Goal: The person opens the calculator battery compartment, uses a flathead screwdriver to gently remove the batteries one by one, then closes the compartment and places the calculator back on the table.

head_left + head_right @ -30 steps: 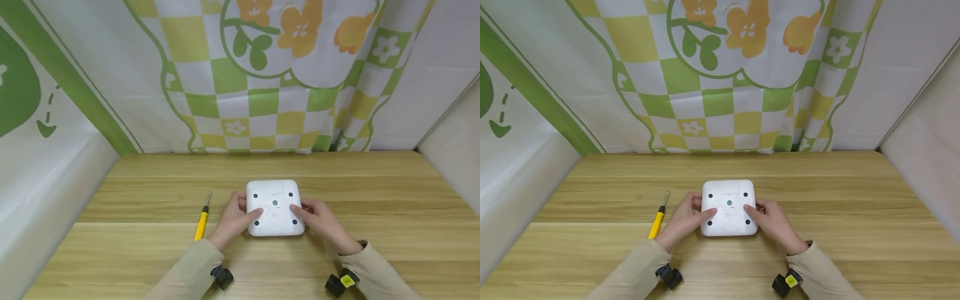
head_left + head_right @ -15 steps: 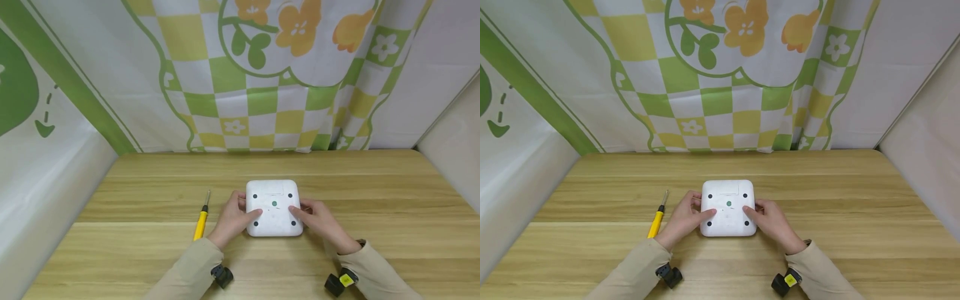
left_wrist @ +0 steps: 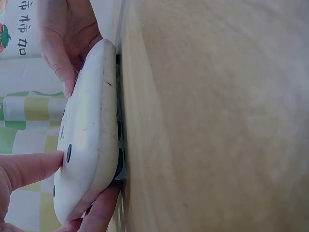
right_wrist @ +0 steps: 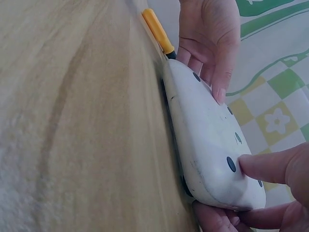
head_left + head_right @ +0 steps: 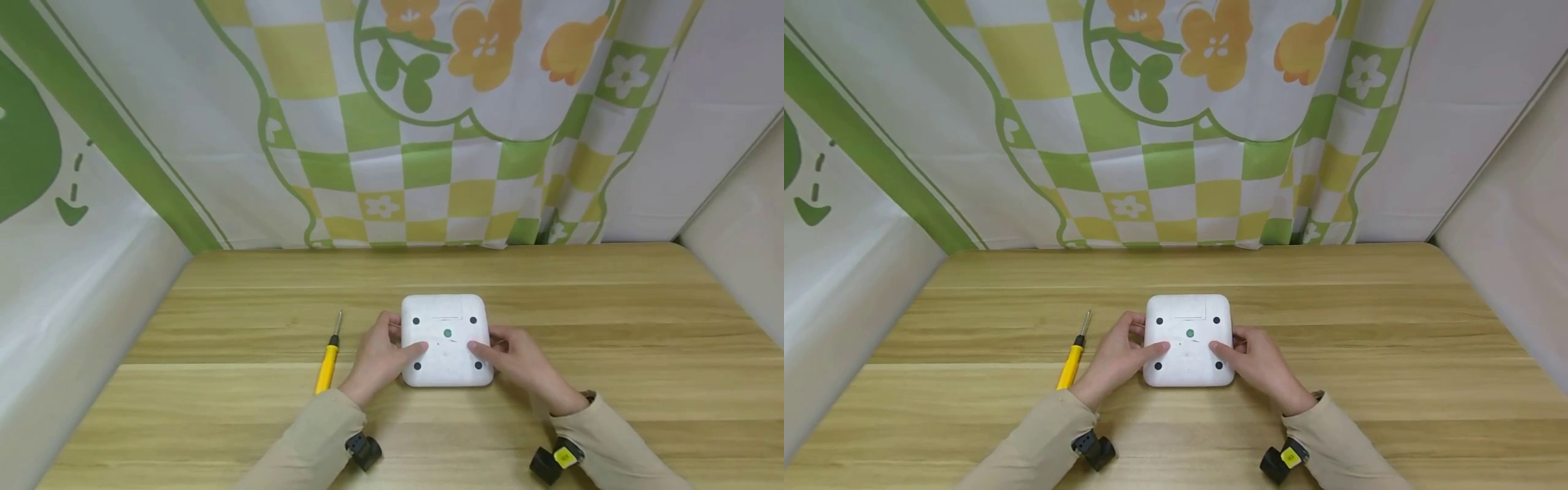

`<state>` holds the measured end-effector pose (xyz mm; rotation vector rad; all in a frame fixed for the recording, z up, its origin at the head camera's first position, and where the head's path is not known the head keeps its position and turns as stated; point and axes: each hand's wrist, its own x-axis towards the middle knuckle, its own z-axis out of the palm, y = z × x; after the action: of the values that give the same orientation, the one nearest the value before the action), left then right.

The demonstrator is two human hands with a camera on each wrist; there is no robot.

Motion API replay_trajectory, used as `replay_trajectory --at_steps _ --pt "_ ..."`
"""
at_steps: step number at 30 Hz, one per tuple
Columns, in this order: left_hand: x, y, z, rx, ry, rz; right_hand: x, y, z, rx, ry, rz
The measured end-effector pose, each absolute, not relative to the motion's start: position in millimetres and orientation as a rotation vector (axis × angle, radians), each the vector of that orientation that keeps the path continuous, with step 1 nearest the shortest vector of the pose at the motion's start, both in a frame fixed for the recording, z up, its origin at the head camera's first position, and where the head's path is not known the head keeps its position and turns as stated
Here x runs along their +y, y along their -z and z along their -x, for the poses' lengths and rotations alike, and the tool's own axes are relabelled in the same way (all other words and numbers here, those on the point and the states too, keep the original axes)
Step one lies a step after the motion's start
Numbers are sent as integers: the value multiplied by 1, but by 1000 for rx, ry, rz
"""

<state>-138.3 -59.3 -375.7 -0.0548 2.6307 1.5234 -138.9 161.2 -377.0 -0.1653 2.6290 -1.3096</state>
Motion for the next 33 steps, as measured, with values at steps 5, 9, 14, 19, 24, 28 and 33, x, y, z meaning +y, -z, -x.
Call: replay_trajectory --at_steps 5,9,14,19,24,28,33 --pt "-59 375 139 2631 -1517 68 162 378 140 2643 1300 191" --pt "-59 375 139 2626 -1524 69 162 377 139 2640 1298 208" --pt "-59 375 140 2622 -1532 64 162 378 140 2628 1302 214" --pt "-59 376 141 2621 -1531 63 161 377 140 2668 1265 237" --pt "-58 376 141 2621 -1517 77 161 377 140 2699 1241 240" --pt "-57 375 140 2638 -1513 76 161 377 140 2709 1236 241" --pt "-57 374 140 2664 -1486 78 161 378 141 2717 1223 225"
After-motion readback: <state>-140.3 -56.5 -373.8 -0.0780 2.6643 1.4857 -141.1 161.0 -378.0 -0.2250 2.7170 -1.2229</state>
